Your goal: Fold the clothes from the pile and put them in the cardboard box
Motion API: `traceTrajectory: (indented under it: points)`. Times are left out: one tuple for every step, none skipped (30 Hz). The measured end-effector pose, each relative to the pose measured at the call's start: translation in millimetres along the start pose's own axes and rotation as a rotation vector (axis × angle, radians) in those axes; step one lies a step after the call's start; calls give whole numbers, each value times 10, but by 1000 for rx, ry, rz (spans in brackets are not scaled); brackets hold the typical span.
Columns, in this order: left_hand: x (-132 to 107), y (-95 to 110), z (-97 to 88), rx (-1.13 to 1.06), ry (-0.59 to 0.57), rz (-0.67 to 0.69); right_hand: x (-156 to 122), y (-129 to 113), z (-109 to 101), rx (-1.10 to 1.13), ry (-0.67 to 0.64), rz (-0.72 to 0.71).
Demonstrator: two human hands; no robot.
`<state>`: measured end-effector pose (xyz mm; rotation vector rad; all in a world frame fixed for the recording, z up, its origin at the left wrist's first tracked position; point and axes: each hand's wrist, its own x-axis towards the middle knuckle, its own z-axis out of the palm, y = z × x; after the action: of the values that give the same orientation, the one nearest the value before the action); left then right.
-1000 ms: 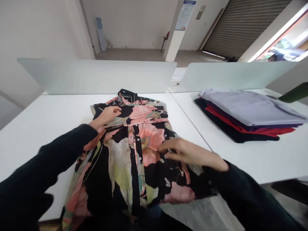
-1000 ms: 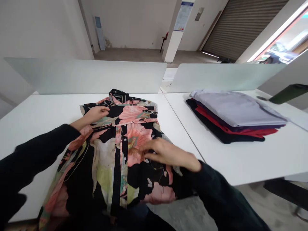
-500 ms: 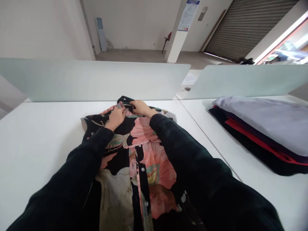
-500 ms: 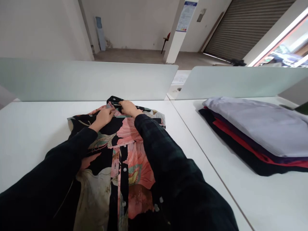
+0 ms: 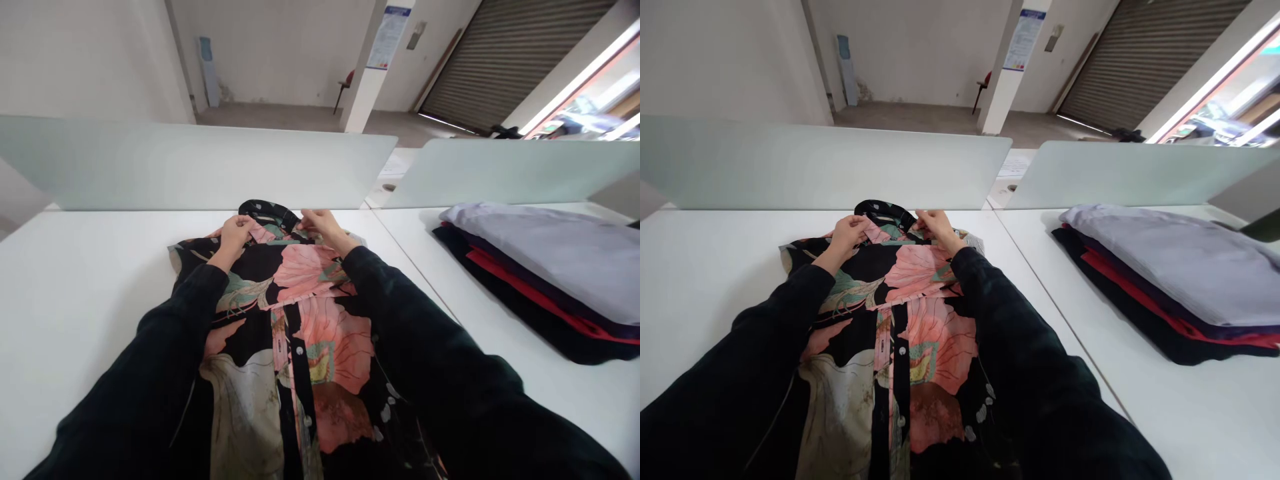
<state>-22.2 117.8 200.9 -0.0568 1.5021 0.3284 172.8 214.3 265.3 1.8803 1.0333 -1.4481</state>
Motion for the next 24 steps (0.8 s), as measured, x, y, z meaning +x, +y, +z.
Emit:
traceTrajectory:
  points:
    - [6,-6,8,25,16,-8,15,-1,10,-27,13,18]
    - [10,-12,11,67,32,-11,31,-5,21,-62,24,33]
    - [15,-15,8,117,48,-9,48,-12,35,-102,36,45]
    - [20,-15,-1,166,66,-2,63,-22,51,-144,53,54]
    - [29,-8,-14,217,83,10,78,-33,69,-185,75,58]
    - [41,5,-29,268,96,28,91,-46,89,-222,101,58]
    - [59,23,-43,318,105,51,105,-60,113,-254,129,53]
    - [83,47,-53,363,110,75,119,-74,139,-280,153,43]
    - [113,75,-58,405,113,99,136,-88,167,-299,172,31]
    - [149,103,-56,447,115,120,157,-103,197,-312,186,18]
    - [190,131,-47,486,117,137,181,-119,225,-319,194,7]
    - [234,157,-33,521,120,151,209,-134,251,-320,199,0]
    - [281,179,-14,553,120,161,240,-150,273,-314,201,-4]
    - [327,199,8,580,117,169,273,-164,290,-302,204,-6]
    - [372,215,29,600,111,177,306,-177,301,-284,209,-6]
    - [415,228,49,613,102,185,338,-186,307,-260,214,-6]
    - [454,238,66,622,92,195,367,-191,307,-231,217,-5]
    - [489,246,77,631,80,205,392,-191,305,-196,219,-1]
    - [519,251,84,637,68,215,411,-186,300,-156,218,7]
    - [544,253,85,642,56,223,423,-178,296,-111,214,20]
    - [564,253,82,645,45,229,428,-168,293,-60,208,38]
    - [578,249,76,646,36,232,426,-158,292,-6,203,59]
    - [587,244,67,646,31,233,416,-152,292,51,196,83]
    - [590,238,57,646,31,232,401,-152,294,107,188,107]
